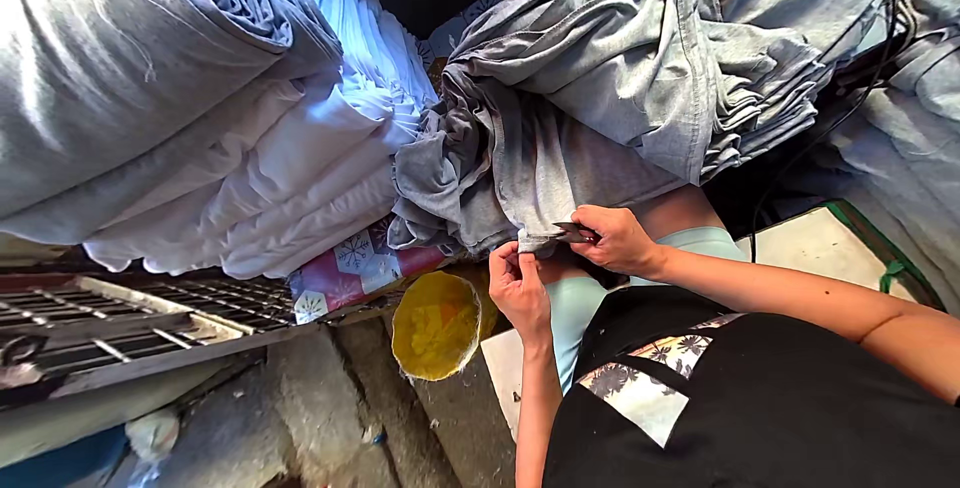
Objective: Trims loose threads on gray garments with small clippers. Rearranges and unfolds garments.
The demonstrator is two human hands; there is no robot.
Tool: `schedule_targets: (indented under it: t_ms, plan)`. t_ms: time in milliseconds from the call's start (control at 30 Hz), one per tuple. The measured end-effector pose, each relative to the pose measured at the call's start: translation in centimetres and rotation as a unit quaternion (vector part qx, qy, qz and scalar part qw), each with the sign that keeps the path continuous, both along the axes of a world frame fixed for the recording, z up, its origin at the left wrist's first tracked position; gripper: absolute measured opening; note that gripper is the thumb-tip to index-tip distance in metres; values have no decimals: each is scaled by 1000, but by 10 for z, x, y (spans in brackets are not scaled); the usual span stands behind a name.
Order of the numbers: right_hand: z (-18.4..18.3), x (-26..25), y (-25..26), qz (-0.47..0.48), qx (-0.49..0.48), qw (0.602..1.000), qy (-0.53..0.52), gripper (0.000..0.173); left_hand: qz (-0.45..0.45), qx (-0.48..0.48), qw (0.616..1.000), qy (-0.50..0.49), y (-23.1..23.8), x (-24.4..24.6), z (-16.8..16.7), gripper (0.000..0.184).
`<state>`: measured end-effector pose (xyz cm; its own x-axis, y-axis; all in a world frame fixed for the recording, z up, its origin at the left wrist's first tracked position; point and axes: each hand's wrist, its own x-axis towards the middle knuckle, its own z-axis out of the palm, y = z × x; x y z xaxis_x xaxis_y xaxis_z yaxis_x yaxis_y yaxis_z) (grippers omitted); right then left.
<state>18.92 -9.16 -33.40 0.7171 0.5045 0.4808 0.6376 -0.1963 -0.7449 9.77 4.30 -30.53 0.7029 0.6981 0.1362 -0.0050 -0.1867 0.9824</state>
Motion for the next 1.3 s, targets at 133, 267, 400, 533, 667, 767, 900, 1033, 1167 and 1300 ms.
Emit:
schedule_targets:
  t_ms: [133,267,400,533,667,767,900,1033,1167,1300]
  plan:
    - [-5,0,-2,31,28,992,-123,11,24,-193,981,-4,-1,1,9,18]
    - [-8,1,-5,57,-8,981,-186,14,3,-344,938,-35,-5,2,12,37]
    - [-4,0,-11,74,-19,994,-76,14,22,-333,942,-31,-9,2,13,14]
    - [28,1,-1,62,34,975,209,26,10,-294,956,-15,-17,0,14,14]
    - [26,-5,13,44,34,998,-8,8,8,-304,952,-43,-23,-2,6,19]
    - [22,-9,11,48,38,983,-172,10,6,-320,945,-66,-25,-4,7,27]
    - [27,-11,-2,75,55,993,-77,13,16,-369,928,-47,-24,-4,16,20]
    - [36,-7,-19,66,-65,992,89,47,20,-383,922,-58,-22,-5,24,20]
    - [28,-3,-16,66,-59,994,61,38,12,-387,920,-69,-25,-6,26,22]
    - [21,-1,-8,57,-16,998,-6,38,14,-385,921,-60,-28,-6,26,21]
